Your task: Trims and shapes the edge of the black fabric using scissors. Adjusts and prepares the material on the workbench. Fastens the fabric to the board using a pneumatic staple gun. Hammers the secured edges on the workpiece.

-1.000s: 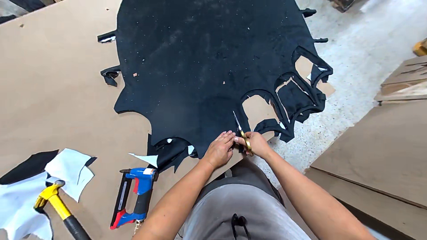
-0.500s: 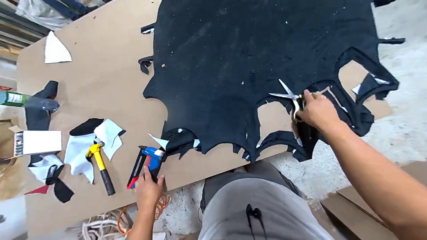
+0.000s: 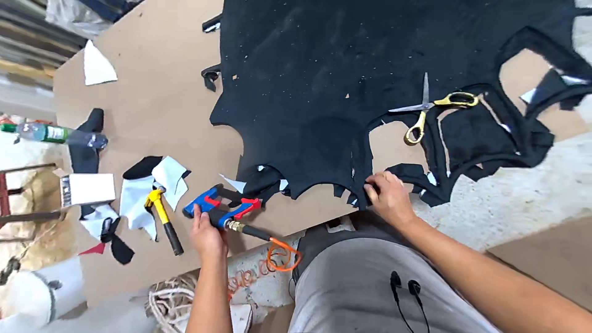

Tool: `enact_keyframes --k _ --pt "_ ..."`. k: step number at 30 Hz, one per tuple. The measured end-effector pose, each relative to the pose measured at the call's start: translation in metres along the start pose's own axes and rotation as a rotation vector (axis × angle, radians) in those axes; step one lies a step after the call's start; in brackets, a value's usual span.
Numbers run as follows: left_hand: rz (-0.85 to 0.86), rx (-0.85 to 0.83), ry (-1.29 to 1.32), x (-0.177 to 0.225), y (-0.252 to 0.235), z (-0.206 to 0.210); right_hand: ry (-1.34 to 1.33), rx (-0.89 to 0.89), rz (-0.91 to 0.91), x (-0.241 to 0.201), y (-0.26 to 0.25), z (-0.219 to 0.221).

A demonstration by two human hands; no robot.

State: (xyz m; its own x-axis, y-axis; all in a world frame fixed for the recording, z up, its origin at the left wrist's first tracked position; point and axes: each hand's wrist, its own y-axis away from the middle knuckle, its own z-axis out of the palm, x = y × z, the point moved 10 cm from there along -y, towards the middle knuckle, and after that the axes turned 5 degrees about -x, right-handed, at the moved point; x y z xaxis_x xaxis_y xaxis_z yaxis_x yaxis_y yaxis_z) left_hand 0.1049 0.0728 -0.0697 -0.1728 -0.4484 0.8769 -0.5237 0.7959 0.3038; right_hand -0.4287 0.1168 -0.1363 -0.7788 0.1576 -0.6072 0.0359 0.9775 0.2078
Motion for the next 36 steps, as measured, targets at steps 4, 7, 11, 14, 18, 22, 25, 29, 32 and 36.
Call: enact_keyframes --k 4,7,11,14,18,22,25,29,32,36 --pt "-0.011 -0.516 0.121 -0.009 0.004 0.021 0.165 -0.024 0.255 0.008 -0.018 0.003" --pt "0.180 -0.624 -0.487 0.006 -0.001 0.021 0.198 0.064 0.321 0.004 -0.015 0.012" --pt "0.898 -0.309 -1.346 0.045 -0.003 0.027 0.155 0.267 0.336 0.001 0.006 0.013" --pt "1.370 -0.432 -1.421 0.059 -0.010 0.035 0.078 0.338 0.415 0.006 0.038 0.022" --pt "1.519 -0.800 -1.409 0.046 -0.041 0.064 -0.113 0.475 0.570 0.017 0.064 0.037" --pt "1.311 -0.814 -1.263 0.064 -0.055 0.080 -0.158 0.478 0.582 0.020 0.061 0.056" --pt "1.053 -0.798 -0.867 0.114 -0.032 0.090 -0.124 0.451 0.526 0.025 0.060 0.068" --pt "0.658 -1.047 -0.300 0.124 0.035 0.184 -0.132 0.503 0.419 0.026 0.061 0.073" --pt "0.664 -1.209 -0.169 0.107 0.103 0.280 -0.118 0.523 0.401 0.028 0.062 0.073" --pt "0.700 -1.350 -0.193 0.091 0.157 0.346 -0.107 0.509 0.406 0.029 0.062 0.077"
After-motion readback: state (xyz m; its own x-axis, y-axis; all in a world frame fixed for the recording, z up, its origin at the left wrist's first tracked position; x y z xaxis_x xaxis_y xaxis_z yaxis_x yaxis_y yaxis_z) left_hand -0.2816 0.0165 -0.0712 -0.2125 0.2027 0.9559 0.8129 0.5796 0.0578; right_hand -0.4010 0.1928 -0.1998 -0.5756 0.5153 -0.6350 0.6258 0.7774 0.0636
